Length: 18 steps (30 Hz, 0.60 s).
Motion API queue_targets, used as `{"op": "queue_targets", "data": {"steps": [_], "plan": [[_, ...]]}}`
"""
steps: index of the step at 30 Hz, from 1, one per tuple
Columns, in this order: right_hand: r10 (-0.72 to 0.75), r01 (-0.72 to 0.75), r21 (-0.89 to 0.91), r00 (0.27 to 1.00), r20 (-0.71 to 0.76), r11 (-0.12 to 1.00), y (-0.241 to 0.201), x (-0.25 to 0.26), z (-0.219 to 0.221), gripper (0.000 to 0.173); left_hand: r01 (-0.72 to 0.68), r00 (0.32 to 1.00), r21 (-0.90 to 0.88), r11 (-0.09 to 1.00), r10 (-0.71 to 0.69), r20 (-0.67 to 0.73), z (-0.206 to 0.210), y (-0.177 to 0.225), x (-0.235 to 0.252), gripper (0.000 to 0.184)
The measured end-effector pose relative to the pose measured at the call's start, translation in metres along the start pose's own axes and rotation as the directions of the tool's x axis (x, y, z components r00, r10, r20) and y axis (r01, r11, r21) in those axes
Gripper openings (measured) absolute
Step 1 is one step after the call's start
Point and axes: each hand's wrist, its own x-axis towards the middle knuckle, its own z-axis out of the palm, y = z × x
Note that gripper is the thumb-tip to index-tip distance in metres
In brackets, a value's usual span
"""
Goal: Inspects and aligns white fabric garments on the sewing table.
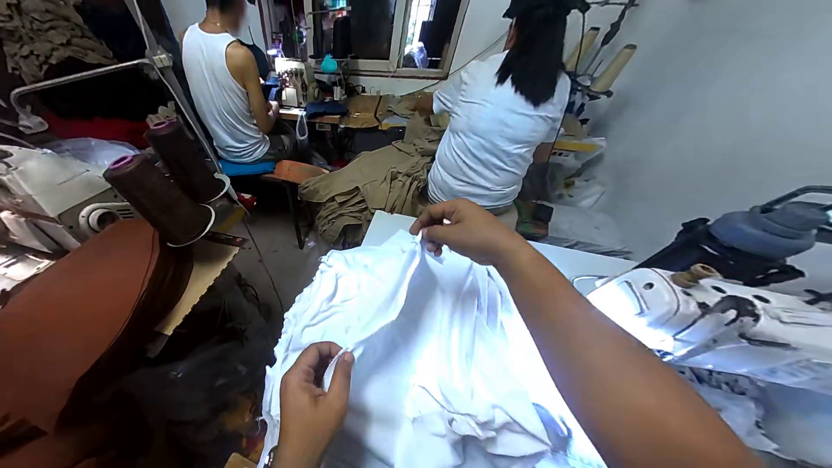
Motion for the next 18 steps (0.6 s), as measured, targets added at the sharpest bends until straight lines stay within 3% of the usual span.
{"op": "queue_targets", "data": {"steps": [3, 6, 8, 10, 12, 13, 15, 18], "plan": [[-0.186, 0.194, -0.259, 0.981, 0.055, 0.946, 0.006, -0.023, -0.017, 0.015, -0.152, 0.988, 0.117, 0.982, 0.145, 0.06, -0.001, 0.002, -0.002, 0.013], [-0.323, 0.314, -0.297, 0.946, 0.019, 0.902, 0.013, -0.051, -0.032, 0.014, -0.283, 0.951, 0.07, 0.957, 0.271, 0.148, -0.001, 0.012, -0.004, 0.013], [-0.401, 0.385, -0.191, 0.914, -0.055, 0.903, 0.016, -0.073, -0.045, 0.016, -0.384, 0.876, -0.075, 0.92, 0.389, 0.284, -0.002, 0.023, -0.003, 0.014], [-0.48, 0.489, 0.039, 0.867, -0.136, 0.871, 0.021, -0.095, -0.053, 0.015, -0.458, 0.742, -0.234, 0.858, 0.514, 0.431, 0.002, 0.039, -0.001, 0.016], [-0.586, 0.588, 0.261, 0.805, -0.094, 0.765, 0.034, -0.108, -0.056, 0.016, -0.501, 0.623, -0.338, 0.797, 0.603, 0.499, 0.015, 0.053, 0.005, 0.017], [-0.642, 0.612, 0.336, 0.766, -0.029, 0.716, 0.042, -0.111, -0.055, 0.017, -0.525, 0.596, -0.353, 0.774, 0.631, 0.496, 0.024, 0.056, 0.008, 0.018], [-0.682, 0.606, 0.397, 0.727, 0.075, 0.689, 0.054, -0.11, -0.041, 0.018, -0.576, 0.612, -0.291, 0.764, 0.639, 0.466, 0.041, 0.056, 0.014, 0.018], [-0.624, 0.506, 0.454, 0.766, 0.153, 0.733, 0.057, -0.107, -0.014, 0.017, -0.56, 0.702, -0.194, 0.806, 0.585, 0.406, 0.063, 0.048, 0.021, 0.016]]}}
